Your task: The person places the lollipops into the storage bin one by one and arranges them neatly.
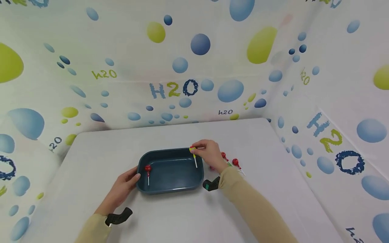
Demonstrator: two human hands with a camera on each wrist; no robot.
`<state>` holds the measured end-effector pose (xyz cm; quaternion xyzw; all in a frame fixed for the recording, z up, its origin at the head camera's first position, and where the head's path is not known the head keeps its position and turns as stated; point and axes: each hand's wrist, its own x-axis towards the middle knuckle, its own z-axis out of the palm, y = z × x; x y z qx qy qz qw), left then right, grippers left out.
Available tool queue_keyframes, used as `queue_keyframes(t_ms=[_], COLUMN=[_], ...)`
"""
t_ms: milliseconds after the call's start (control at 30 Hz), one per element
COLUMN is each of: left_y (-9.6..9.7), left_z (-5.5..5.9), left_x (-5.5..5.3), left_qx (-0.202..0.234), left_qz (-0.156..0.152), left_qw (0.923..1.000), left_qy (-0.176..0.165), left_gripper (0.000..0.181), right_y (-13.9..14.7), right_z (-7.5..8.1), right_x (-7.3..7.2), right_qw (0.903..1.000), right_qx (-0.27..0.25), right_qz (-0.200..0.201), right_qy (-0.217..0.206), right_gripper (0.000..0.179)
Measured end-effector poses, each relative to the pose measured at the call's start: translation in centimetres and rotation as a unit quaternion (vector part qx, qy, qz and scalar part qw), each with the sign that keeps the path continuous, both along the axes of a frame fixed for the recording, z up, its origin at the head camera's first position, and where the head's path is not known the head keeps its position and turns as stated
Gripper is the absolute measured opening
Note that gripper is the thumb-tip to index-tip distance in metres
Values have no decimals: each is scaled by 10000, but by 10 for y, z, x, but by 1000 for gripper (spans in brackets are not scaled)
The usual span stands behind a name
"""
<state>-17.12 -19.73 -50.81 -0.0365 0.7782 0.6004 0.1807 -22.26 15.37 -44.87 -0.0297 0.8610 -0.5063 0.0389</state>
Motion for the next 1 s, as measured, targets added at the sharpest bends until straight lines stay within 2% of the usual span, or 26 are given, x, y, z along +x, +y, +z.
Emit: queue_keyframes(t_ms=[133,233,400,633,767,1000], left_y=[1,0,0,0,0,1], left_z=[-1,-2,-3,-3,-1,1], left_x=[-1,-2,-2,0,2,3], left_qx=[17,47,115,216,216,259], left_qz=[28,32,74,269,245,300], left_qw=[10000,10000,9999,9994,9994,9992], left_qy=[20,26,36,60,94,100], left_gripper=[57,58,57,56,56,55], right_y=[-23,-42,-75,-121,-140,-154], right_z=[-6,-9,-8,-19,-23,-30], right_x=[-7,-11,-17,-26,-30,-42], right_qw=[9994,9971,9861,9527,9337,8953], right_qx=[204,380,888,1896,2327,3067], right_qz=[290,653,1404,2371,2720,3209], right_qy=[-52,1,34,140,42,374], right_gripper=[19,14,8,11,19,20])
